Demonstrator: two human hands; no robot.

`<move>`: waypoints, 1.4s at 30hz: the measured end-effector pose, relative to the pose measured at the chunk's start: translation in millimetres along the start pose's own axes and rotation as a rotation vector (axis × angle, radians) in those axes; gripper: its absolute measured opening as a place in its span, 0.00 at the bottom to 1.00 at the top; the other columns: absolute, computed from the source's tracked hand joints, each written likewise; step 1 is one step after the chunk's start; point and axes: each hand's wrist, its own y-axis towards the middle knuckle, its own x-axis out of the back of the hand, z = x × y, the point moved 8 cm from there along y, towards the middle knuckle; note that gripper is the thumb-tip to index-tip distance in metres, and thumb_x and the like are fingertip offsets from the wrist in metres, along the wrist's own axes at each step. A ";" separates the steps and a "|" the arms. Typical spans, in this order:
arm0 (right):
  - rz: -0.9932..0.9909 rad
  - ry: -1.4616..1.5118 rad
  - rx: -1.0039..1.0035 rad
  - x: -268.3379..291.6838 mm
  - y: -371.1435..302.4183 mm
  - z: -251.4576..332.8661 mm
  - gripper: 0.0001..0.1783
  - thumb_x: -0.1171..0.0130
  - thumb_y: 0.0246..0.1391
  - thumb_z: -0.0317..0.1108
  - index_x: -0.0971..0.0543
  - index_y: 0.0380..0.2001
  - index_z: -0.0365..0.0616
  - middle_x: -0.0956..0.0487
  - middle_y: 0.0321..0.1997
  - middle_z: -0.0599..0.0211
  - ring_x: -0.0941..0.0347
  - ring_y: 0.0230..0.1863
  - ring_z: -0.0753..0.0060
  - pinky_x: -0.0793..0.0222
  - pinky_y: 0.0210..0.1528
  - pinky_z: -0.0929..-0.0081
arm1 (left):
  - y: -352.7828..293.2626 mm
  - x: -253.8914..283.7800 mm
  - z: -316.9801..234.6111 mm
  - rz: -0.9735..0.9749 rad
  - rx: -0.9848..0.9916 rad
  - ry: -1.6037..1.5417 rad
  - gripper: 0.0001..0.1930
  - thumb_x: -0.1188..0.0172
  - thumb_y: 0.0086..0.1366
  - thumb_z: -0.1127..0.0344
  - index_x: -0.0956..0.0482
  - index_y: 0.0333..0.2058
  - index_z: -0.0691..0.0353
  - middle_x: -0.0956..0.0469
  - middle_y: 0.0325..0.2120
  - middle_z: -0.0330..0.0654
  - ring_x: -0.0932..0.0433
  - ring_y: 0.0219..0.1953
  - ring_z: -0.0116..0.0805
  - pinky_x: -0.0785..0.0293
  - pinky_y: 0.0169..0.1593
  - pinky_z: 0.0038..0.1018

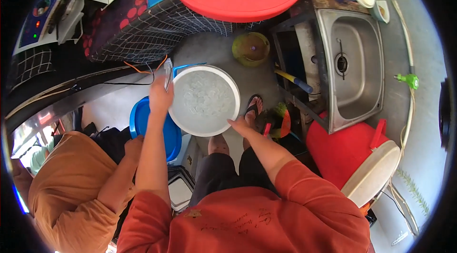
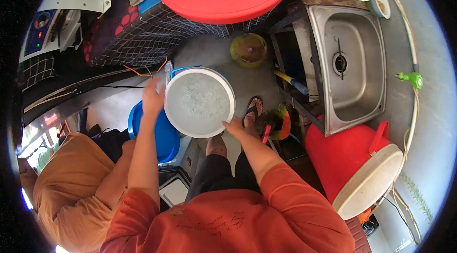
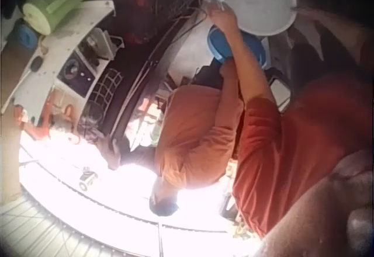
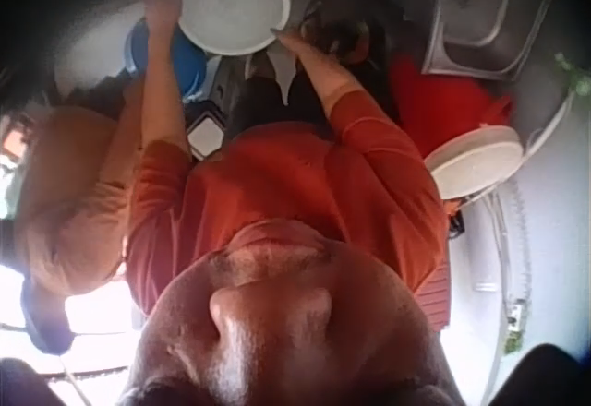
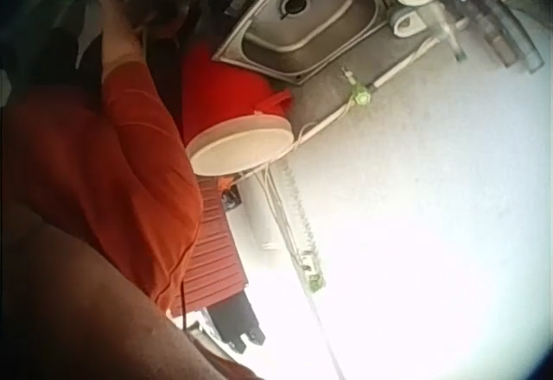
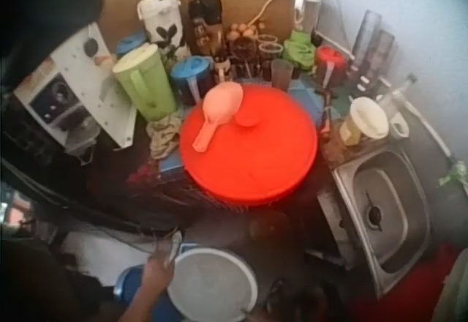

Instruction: Scooping ice from a large cooler into buckets and organizing them.

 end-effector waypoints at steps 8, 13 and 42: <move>-0.116 0.140 -0.222 -12.4 25.6 -16.9 0.31 0.35 0.49 0.47 0.25 0.40 0.23 0.20 0.41 0.33 0.22 0.44 0.37 0.27 0.51 0.54 | -101.9 -150.6 66.8 0.726 -0.513 0.688 0.24 0.39 0.55 0.67 0.21 0.54 0.50 0.36 0.65 0.47 0.42 0.69 0.49 0.52 0.72 0.46; -0.114 -0.157 0.017 35.0 68.8 -25.2 0.26 0.38 0.49 0.44 0.20 0.38 0.26 0.19 0.37 0.37 0.21 0.41 0.37 0.25 0.48 0.54 | -108.9 -197.1 108.0 0.833 -0.793 0.773 0.13 0.42 0.58 0.67 0.16 0.42 0.49 0.22 0.47 0.41 0.30 0.58 0.42 0.42 0.64 0.43; -0.324 1.401 0.092 140.5 184.6 -58.1 0.31 0.45 0.60 0.52 0.29 0.60 0.44 0.18 0.47 0.63 0.22 0.45 0.73 0.27 0.50 0.68 | -136.2 -303.2 -39.2 0.636 -0.349 0.237 0.17 0.32 0.51 0.62 0.23 0.38 0.63 0.19 0.32 0.50 0.18 0.33 0.52 0.22 0.39 0.44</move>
